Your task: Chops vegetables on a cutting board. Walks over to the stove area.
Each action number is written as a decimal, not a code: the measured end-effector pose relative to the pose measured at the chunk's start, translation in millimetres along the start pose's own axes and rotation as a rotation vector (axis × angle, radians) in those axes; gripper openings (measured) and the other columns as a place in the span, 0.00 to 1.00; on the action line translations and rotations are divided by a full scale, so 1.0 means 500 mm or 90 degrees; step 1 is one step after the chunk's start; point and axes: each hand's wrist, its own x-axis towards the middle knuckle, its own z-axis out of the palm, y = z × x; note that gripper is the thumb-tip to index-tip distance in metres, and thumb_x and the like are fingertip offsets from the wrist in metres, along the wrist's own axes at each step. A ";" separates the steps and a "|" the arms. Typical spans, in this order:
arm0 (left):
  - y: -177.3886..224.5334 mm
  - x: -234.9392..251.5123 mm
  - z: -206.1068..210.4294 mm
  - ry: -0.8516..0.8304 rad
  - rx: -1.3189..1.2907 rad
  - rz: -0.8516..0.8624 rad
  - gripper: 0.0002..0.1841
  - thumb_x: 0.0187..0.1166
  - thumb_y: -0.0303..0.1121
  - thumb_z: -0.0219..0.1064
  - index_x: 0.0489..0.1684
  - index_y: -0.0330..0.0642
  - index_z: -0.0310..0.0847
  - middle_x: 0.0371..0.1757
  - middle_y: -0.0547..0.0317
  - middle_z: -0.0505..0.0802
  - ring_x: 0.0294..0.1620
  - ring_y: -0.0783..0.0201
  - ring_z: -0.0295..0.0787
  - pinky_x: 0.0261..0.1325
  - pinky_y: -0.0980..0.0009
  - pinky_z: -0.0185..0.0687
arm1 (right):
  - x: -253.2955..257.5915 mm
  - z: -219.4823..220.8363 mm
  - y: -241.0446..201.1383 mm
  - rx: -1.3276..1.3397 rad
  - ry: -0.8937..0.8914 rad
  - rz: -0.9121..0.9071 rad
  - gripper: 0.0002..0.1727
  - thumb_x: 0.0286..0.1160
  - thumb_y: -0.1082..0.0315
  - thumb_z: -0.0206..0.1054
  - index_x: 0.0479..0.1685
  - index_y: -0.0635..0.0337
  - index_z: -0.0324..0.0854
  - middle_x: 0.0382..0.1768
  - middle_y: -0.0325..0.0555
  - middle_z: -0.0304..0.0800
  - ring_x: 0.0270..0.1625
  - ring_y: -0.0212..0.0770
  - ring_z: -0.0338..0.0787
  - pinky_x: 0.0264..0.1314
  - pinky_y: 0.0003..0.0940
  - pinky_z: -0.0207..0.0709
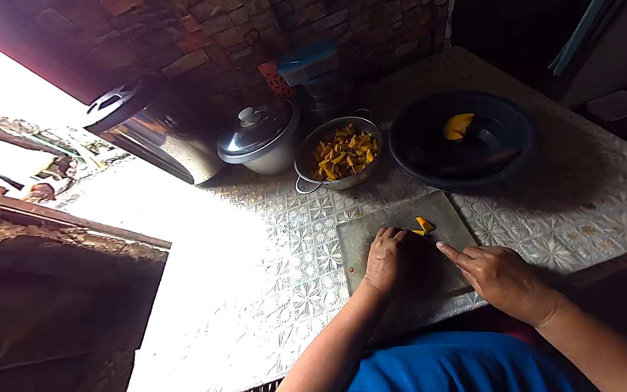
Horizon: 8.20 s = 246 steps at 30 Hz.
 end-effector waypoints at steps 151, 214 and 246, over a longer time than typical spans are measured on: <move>0.006 -0.098 -0.072 0.118 -0.142 -0.259 0.17 0.76 0.39 0.69 0.53 0.36 0.90 0.35 0.53 0.88 0.30 0.68 0.86 0.33 0.75 0.84 | -0.024 -0.005 -0.131 0.046 0.042 0.147 0.28 0.72 0.67 0.52 0.69 0.61 0.87 0.19 0.45 0.86 0.15 0.44 0.84 0.17 0.38 0.76; -0.049 -0.135 -0.012 0.274 -0.321 -0.068 0.16 0.75 0.33 0.72 0.49 0.25 0.85 0.43 0.49 0.90 0.40 0.70 0.91 0.44 0.76 0.91 | 0.008 0.008 -0.156 0.017 -0.041 0.162 0.30 0.67 0.70 0.57 0.74 0.60 0.84 0.14 0.44 0.81 0.12 0.45 0.80 0.14 0.40 0.74; -0.042 -0.136 -0.011 0.308 -0.308 -0.061 0.12 0.72 0.26 0.71 0.46 0.24 0.88 0.44 0.47 0.90 0.40 0.71 0.90 0.44 0.79 0.90 | 0.063 -0.007 -0.189 0.055 -0.403 0.186 0.34 0.78 0.75 0.56 0.90 0.62 0.64 0.30 0.55 0.91 0.32 0.58 0.93 0.34 0.51 0.84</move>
